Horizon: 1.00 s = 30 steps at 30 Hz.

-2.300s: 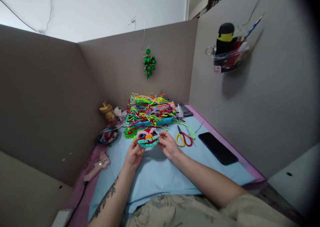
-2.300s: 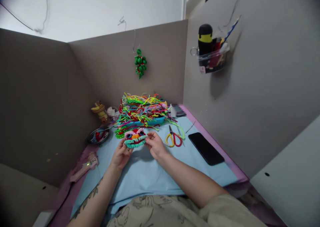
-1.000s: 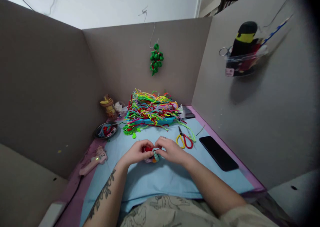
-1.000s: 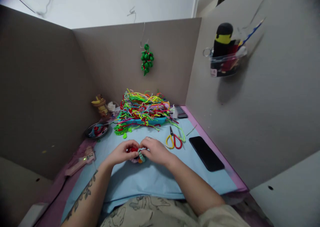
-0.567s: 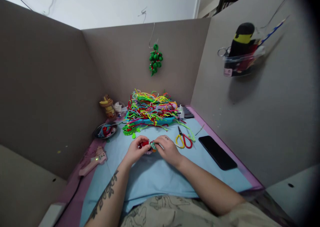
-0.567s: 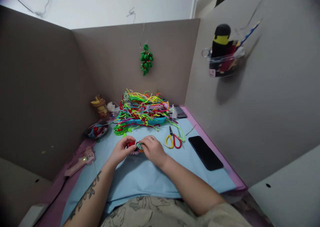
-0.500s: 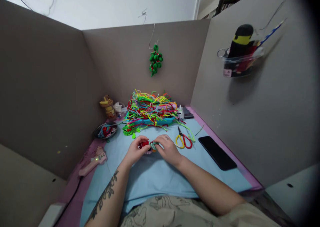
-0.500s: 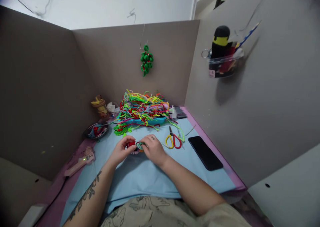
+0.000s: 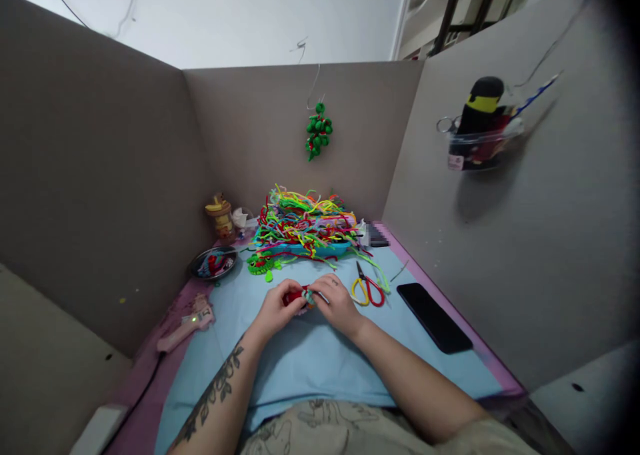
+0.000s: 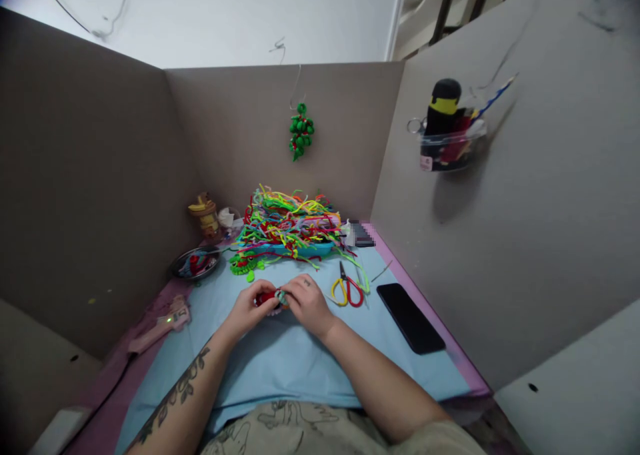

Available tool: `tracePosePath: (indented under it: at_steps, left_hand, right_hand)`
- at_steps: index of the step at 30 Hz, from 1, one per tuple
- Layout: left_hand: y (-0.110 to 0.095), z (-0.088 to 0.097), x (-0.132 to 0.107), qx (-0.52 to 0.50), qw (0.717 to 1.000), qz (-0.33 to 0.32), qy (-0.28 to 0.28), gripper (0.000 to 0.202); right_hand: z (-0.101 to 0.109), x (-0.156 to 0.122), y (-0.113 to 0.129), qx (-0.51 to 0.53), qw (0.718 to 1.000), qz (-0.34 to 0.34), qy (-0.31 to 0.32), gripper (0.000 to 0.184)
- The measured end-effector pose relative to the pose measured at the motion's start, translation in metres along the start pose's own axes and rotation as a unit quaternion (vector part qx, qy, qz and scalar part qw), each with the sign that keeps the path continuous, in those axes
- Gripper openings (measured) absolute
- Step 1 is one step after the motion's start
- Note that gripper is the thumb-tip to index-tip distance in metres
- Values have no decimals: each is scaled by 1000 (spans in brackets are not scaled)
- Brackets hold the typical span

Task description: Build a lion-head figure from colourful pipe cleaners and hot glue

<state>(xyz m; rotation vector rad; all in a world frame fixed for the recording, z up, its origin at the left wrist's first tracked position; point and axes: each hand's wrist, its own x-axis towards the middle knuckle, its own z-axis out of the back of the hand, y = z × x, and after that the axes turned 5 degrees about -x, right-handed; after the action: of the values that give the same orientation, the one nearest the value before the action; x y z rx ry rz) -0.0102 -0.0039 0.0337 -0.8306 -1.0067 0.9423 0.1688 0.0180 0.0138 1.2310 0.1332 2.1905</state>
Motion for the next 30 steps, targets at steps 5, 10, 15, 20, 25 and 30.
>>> tracePosePath:
  at_steps: [5,10,15,20,25,30]
  left_hand:
    - [4,-2,-2,40,999,-19,7,17]
    - [4,-1,-4,85,996,-30,23,13]
    - [2,-1,-4,114,992,-46,30,12]
    - [3,-1,-3,93,995,-38,24,12]
    - [4,-1,-3,79,996,-33,28,13]
    - [7,0,-2,49,998,-19,24,15]
  right_hand:
    - [3,1,0,-16,999,10,39,22]
    - [5,2,1,-33,997,1,68,23]
    - [7,4,4,-87,990,3,114,23]
    - [8,6,6,-113,982,-2,150,22]
    - [5,6,6,-97,983,-21,153,22]
    - [3,7,4,-18,990,-22,136,24]
